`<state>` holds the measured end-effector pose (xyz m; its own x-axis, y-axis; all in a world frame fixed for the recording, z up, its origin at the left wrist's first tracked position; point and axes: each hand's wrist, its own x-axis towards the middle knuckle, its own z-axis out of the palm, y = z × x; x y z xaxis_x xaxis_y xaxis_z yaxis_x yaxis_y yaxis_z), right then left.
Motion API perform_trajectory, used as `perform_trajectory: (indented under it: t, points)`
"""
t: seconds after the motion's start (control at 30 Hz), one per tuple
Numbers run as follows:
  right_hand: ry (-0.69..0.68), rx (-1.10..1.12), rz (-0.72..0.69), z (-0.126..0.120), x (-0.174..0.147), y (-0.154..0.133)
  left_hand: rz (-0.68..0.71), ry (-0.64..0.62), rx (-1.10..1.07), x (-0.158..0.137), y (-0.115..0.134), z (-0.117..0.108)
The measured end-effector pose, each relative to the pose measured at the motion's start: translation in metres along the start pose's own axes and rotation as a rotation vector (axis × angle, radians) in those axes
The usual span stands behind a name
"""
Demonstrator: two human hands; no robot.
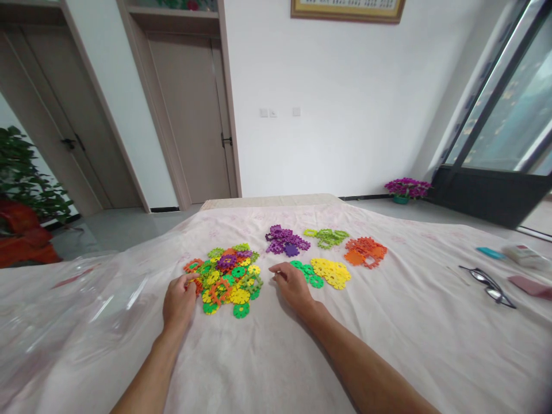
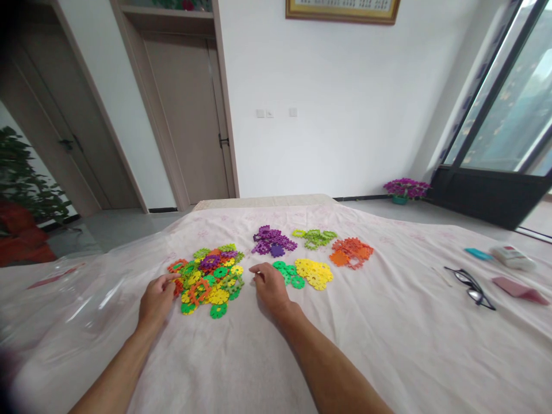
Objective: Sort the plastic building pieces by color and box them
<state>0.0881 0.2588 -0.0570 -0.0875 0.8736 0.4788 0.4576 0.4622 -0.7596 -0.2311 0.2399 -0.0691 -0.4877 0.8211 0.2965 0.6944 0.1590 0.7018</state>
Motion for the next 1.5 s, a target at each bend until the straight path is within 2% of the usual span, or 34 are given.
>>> perform_trajectory:
  t: [0.07,0.17,0.37,0.53,0.73,1.07,1.2,1.37,1.5]
  points:
    - [-0.111,-0.086,-0.111,0.001,-0.005,-0.010,-0.018,-0.011,-0.040,-0.001,0.001,-0.001]
    - [-0.231,-0.167,-0.188,-0.002,-0.011,-0.021,-0.031,-0.019,-0.032,-0.001,0.003,-0.002]
    - [-0.328,-0.249,-0.295,-0.004,-0.014,-0.030,-0.027,0.005,-0.074,-0.003,0.007,-0.004]
    - [-0.380,-0.375,-0.349,-0.002,-0.014,-0.036,-0.054,0.092,-0.127,-0.008,0.012,-0.009]
    - [-0.398,-0.412,-0.337,0.000,-0.014,-0.035,0.016,0.170,-0.112,-0.008,0.014,-0.012]
    - [-0.362,-0.337,-0.268,0.001,-0.011,-0.032,0.015,0.159,-0.106,-0.008,0.015,-0.012]
    - [-0.287,-0.295,-0.185,0.000,-0.011,-0.031,0.001,0.174,-0.063,-0.009,0.016,-0.013]
    - [-0.179,-0.134,-0.040,-0.001,-0.006,-0.024,0.017,0.177,-0.054,-0.009,0.017,-0.013]
    - [-0.109,-0.007,0.064,-0.001,-0.003,-0.016,-0.049,0.156,-0.153,-0.010,0.020,-0.012]
